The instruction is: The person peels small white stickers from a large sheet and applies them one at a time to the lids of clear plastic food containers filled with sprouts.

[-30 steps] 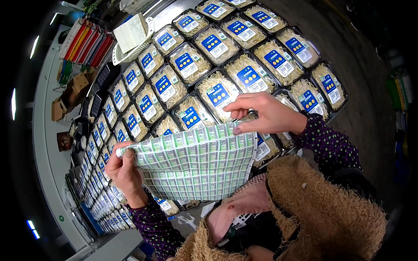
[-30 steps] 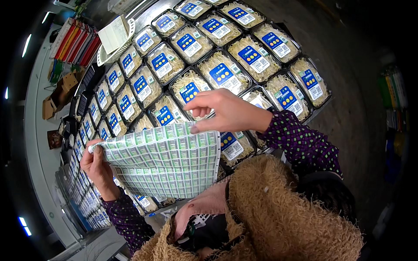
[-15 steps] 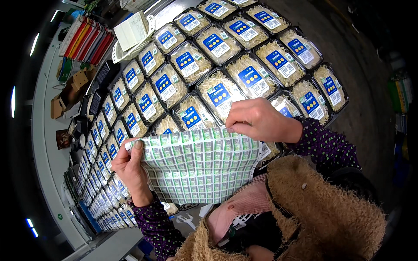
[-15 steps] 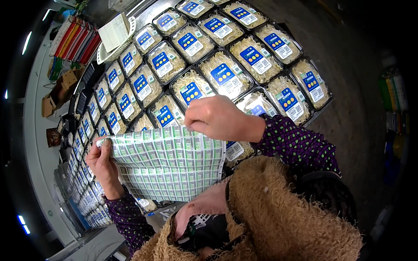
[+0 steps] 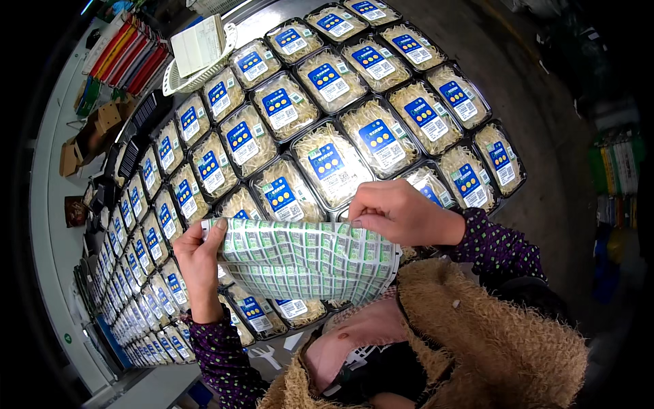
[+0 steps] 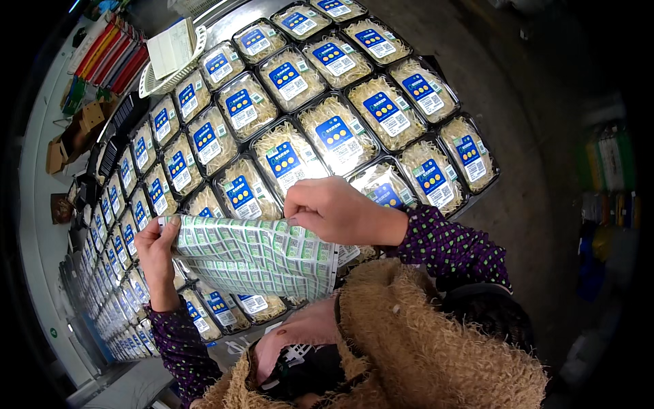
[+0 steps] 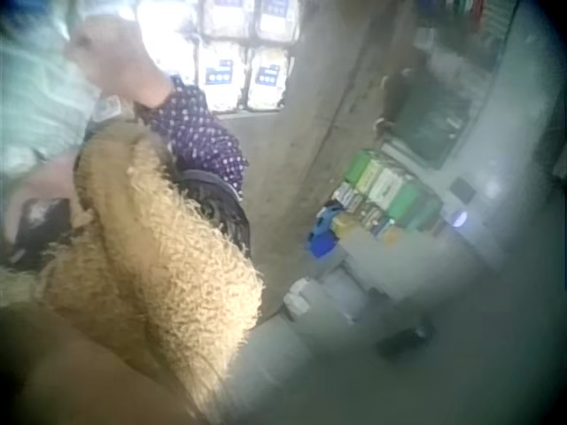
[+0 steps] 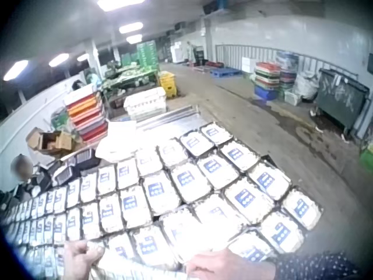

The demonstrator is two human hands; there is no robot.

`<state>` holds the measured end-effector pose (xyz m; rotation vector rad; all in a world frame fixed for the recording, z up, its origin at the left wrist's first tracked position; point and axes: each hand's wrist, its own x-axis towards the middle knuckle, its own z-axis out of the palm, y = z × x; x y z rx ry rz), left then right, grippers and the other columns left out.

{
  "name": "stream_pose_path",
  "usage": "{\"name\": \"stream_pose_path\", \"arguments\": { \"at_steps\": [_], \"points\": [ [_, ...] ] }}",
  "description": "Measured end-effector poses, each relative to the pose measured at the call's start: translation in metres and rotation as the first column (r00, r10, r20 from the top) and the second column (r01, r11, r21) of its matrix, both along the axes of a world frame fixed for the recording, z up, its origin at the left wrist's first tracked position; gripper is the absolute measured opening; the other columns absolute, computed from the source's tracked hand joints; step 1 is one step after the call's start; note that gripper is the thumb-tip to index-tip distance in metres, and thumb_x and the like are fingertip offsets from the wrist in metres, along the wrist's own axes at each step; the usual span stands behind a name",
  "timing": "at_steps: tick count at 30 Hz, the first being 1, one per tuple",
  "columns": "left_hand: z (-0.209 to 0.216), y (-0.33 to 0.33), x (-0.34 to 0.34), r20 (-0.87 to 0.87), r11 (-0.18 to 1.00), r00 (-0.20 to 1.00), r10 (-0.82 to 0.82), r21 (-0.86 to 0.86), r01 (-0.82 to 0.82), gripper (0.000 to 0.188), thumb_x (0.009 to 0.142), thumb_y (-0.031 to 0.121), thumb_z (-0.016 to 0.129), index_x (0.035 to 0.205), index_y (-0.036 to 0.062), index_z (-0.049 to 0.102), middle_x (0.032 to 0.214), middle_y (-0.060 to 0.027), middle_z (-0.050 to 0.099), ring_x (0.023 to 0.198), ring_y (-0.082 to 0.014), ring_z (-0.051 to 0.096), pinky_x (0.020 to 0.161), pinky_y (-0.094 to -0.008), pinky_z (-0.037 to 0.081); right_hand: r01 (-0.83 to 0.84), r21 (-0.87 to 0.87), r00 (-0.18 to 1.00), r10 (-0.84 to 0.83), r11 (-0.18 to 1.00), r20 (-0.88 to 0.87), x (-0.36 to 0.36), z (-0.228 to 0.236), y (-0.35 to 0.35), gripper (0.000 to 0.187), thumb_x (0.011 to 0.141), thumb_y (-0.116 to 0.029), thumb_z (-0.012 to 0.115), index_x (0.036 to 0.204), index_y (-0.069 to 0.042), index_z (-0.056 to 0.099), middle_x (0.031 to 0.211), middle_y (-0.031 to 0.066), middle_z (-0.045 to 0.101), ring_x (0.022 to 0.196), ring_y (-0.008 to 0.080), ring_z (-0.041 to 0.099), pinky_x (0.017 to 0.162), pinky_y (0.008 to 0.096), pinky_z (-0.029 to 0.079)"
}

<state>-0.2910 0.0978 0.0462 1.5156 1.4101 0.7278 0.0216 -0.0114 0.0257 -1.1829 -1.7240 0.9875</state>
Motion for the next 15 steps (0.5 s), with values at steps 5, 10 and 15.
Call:
{"name": "stream_pose_path", "arguments": {
  "at_steps": [5,10,15],
  "points": [
    [-0.009,0.007,0.0,-0.078,0.999,0.997,0.004,-0.054,-0.008,0.015,0.086,0.013,0.069,0.076,0.0022,0.065,0.063,0.0046,0.058,0.051,-0.0012,0.042,0.047,-0.0203,0.029,-0.011,0.124,0.999,0.005,0.992,0.054,0.007,0.003,0.011,0.003,0.078,0.001,0.06,0.078,0.0,0.057,0.072,0.0115,0.06,0.063,0.0264,0.06,0.056,0.0343,0.045],
    [-0.015,0.012,-0.005,-0.126,1.0,0.992,0.005,-0.006,-0.005,0.028,0.084,0.014,0.072,0.063,0.0007,0.059,0.056,0.0075,0.047,0.05,-0.0012,0.033,0.045,-0.0229,0.022,-0.072,-0.115,0.997,0.073,0.991,0.005,0.008,0.01,0.013,0.004,0.08,-0.001,0.063,0.081,0.0,0.059,0.072,0.0066,0.063,0.062,0.0152,0.06,0.055,0.0282,0.045],
    [-0.011,0.013,-0.006,-0.208,1.0,0.978,0.018,0.007,-0.017,0.028,0.083,0.016,0.071,0.062,0.0017,0.058,0.056,0.0067,0.049,0.05,-0.0021,0.035,0.045,-0.0237,0.023,-0.196,-0.504,0.923,-0.015,0.841,-0.385,0.017,-0.002,0.017,0.005,0.084,-0.005,0.066,0.086,-0.001,0.064,0.076,0.0,0.065,0.065,0.0023,0.058,0.055,0.0189,0.045]
  ]
}}
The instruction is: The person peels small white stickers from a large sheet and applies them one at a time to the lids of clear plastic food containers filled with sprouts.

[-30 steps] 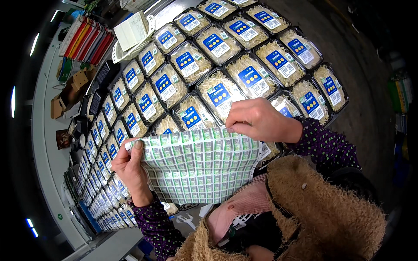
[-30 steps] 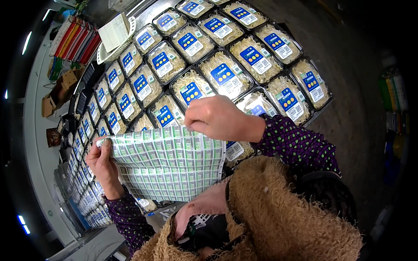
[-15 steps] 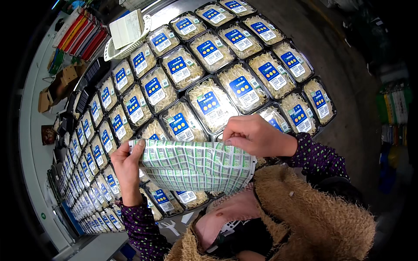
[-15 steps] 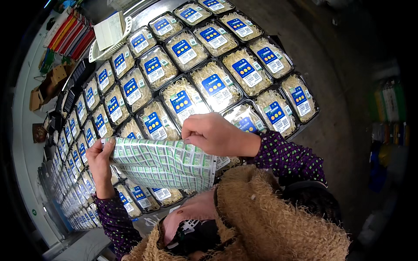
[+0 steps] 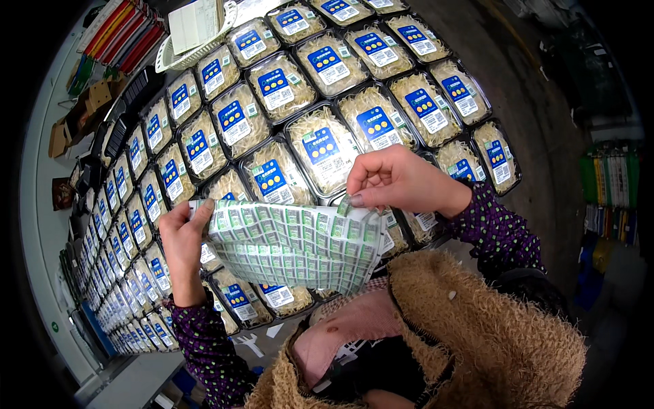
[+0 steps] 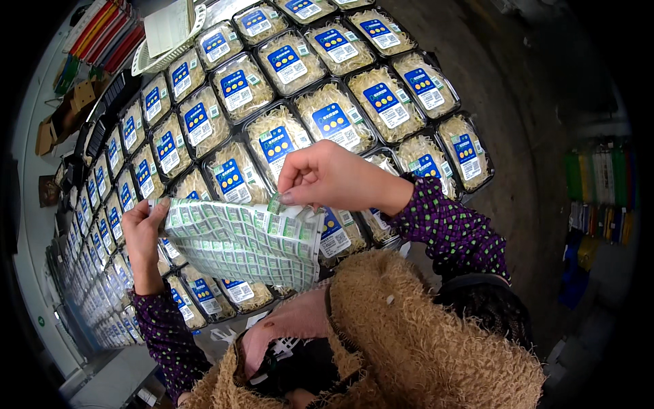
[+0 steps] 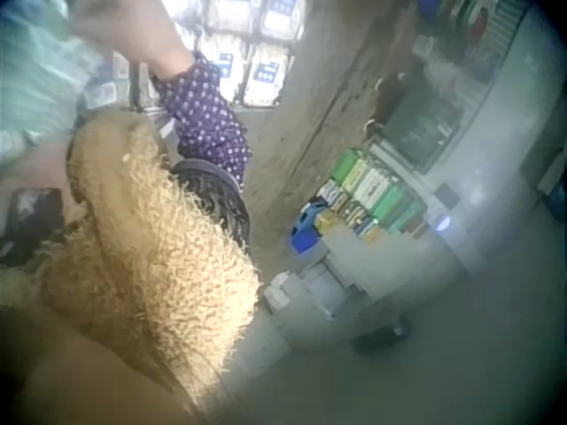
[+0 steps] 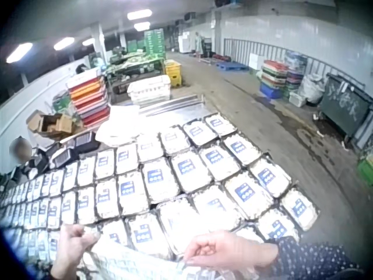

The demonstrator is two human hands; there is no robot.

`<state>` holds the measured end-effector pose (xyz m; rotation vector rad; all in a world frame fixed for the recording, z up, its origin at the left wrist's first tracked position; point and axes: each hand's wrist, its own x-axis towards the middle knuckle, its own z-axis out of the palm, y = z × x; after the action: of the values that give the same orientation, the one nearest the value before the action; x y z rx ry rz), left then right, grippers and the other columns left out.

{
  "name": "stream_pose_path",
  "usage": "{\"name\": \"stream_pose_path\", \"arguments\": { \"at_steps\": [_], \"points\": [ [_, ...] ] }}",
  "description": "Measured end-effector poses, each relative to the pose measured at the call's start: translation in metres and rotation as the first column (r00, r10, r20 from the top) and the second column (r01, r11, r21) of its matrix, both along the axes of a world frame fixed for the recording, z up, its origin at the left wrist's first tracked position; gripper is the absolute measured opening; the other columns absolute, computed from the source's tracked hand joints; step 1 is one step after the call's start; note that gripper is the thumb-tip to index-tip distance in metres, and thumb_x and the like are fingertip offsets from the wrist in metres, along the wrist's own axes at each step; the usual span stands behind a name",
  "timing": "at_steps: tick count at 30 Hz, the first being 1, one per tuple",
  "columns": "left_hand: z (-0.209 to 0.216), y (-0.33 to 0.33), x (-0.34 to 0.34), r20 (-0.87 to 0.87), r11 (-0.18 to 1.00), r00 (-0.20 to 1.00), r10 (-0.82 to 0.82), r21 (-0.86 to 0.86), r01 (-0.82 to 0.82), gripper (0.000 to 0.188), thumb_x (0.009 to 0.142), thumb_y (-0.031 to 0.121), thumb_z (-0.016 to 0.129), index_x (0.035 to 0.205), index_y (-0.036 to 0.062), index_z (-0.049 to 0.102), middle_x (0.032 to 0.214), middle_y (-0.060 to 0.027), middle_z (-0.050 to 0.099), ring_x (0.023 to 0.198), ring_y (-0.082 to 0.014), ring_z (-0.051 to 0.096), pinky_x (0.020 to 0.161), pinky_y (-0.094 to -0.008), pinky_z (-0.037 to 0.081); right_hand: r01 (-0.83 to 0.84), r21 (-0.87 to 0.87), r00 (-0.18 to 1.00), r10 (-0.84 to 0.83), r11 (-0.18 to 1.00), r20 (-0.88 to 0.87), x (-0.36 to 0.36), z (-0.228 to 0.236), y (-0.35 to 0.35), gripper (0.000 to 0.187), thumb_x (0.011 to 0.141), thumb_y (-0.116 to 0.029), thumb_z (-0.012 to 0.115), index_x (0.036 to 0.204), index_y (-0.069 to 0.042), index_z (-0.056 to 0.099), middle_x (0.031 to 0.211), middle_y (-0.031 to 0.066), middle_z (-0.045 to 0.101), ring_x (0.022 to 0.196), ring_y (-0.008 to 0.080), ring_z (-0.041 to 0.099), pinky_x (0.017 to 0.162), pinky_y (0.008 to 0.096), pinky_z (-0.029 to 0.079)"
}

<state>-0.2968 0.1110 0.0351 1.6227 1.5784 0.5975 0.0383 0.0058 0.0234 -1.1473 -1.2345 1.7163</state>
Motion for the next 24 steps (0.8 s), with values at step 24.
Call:
{"name": "stream_pose_path", "arguments": {
  "at_steps": [24],
  "points": [
    [0.014,-0.044,-0.05,0.201,0.971,0.95,0.239,-0.036,-0.237,0.014,0.086,0.009,0.067,0.075,0.0022,0.062,0.065,0.0076,0.055,0.055,-0.0004,0.038,0.05,-0.0205,0.025,0.335,0.41,0.383,-0.52,0.848,0.763,0.089,-0.121,0.083,0.035,0.068,-0.03,0.081,0.067,-0.001,0.06,0.065,0.013,0.062,0.06,0.027,0.06,0.059,0.0354,0.048]
  ]
}}
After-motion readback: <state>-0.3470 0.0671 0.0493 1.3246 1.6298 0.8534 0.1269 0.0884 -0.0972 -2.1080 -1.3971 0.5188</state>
